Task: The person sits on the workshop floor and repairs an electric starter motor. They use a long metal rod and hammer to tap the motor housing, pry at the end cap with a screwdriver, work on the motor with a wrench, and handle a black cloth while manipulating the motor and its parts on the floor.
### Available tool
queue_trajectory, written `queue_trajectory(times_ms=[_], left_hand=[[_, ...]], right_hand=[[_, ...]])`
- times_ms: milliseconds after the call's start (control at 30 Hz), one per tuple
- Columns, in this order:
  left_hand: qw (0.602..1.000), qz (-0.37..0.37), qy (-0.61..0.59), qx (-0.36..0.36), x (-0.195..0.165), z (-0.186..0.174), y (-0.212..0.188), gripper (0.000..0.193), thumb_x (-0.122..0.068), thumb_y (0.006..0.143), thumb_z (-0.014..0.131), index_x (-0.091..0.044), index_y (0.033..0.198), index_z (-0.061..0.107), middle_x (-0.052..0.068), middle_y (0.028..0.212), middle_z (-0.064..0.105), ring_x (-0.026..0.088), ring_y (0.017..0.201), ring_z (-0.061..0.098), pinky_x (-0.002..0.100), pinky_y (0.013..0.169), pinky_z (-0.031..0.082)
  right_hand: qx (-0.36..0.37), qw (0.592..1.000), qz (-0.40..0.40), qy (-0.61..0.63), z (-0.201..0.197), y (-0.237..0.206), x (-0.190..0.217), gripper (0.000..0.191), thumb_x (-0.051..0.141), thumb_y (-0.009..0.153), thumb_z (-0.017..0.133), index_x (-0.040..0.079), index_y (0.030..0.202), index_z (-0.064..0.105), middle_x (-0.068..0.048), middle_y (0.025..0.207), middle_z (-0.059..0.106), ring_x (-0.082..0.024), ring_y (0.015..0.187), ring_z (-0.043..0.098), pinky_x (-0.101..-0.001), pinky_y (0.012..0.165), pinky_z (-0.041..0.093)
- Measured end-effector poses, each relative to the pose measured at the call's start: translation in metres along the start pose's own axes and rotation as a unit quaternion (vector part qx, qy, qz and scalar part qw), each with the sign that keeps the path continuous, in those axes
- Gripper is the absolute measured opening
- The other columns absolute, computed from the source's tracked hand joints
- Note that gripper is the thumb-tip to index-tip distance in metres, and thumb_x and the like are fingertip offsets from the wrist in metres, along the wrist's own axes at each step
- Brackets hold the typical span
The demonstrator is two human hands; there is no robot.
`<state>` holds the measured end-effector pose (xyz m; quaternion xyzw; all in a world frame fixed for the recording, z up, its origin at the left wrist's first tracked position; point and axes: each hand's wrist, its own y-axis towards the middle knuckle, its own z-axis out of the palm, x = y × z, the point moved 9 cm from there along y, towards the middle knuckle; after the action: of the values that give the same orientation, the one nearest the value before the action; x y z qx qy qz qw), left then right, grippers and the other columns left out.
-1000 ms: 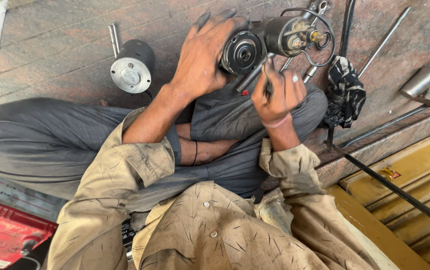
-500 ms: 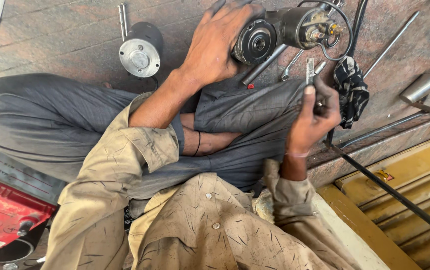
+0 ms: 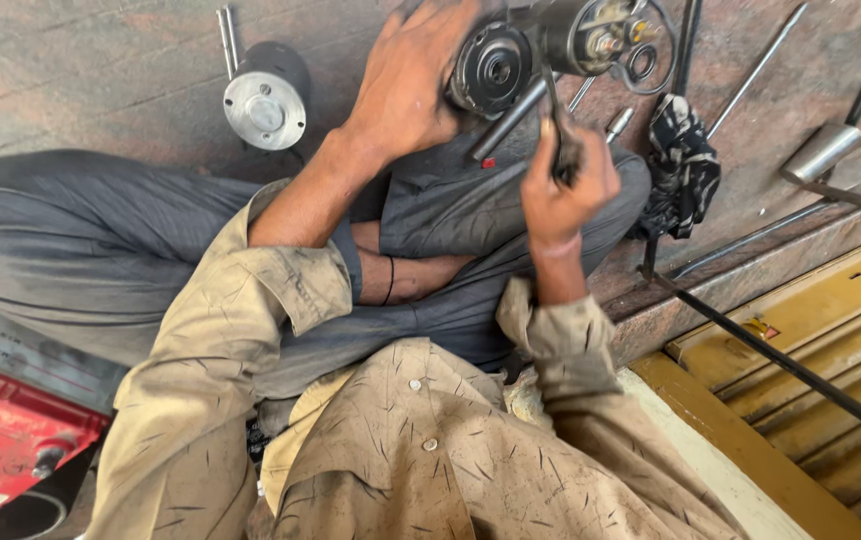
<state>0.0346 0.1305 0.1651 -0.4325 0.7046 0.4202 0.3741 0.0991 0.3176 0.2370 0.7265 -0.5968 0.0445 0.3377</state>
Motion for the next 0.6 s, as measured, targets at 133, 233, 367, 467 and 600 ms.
queue_trajectory(times_ms=[133,233,367,467,600], left_hand=[[0.999,0.031,0.005,-0.030,-0.004,-0.004,-0.003,0.085,-0.013,0.068,0.090,-0.005,0.144,0.052,0.015,0.129,0.066,0.038,0.124,0.058,0.047,0.101,0.042],[0.999,0.028,-0.004,-0.023,-0.005,-0.001,-0.002,0.082,-0.018,0.070,0.094,-0.005,0.140,0.054,0.014,0.125,0.068,0.038,0.121,0.059,0.048,0.101,0.042],[0.999,0.028,0.004,-0.028,-0.009,-0.002,-0.001,0.081,-0.020,0.072,0.095,-0.006,0.140,0.053,0.013,0.126,0.068,0.037,0.121,0.060,0.047,0.099,0.042],[0.999,0.024,0.011,-0.030,-0.010,-0.004,0.000,0.078,-0.013,0.074,0.090,-0.008,0.143,0.053,0.012,0.128,0.068,0.036,0.123,0.060,0.046,0.099,0.042],[0.999,0.016,0.004,-0.028,-0.008,-0.004,0.000,0.076,-0.013,0.077,0.090,-0.010,0.144,0.052,0.010,0.128,0.068,0.035,0.122,0.060,0.047,0.097,0.042]], right_hand=[[0.014,0.898,0.322,0.300,0.001,-0.040,-0.053,0.023,0.003,0.101,0.071,0.000,0.123,0.070,-0.007,0.093,0.070,-0.013,0.075,0.063,-0.0236,0.062,0.047],[-0.025,0.733,0.424,0.531,0.012,-0.059,-0.056,0.032,0.006,0.098,0.071,0.001,0.129,0.068,-0.009,0.097,0.071,-0.016,0.086,0.068,-0.0270,0.073,0.054],[0.003,0.645,0.434,0.629,0.026,-0.053,-0.037,0.027,0.002,0.100,0.070,0.000,0.126,0.065,-0.014,0.112,0.073,-0.021,0.099,0.070,-0.0332,0.089,0.056],[0.001,0.674,0.409,0.615,0.023,-0.039,-0.027,0.025,0.000,0.101,0.070,-0.001,0.125,0.065,-0.015,0.116,0.073,-0.022,0.105,0.071,-0.0331,0.090,0.057],[-0.015,0.769,0.349,0.535,0.008,-0.021,-0.015,0.020,-0.002,0.103,0.071,-0.001,0.122,0.065,-0.014,0.113,0.073,-0.019,0.095,0.070,-0.0306,0.082,0.057]])
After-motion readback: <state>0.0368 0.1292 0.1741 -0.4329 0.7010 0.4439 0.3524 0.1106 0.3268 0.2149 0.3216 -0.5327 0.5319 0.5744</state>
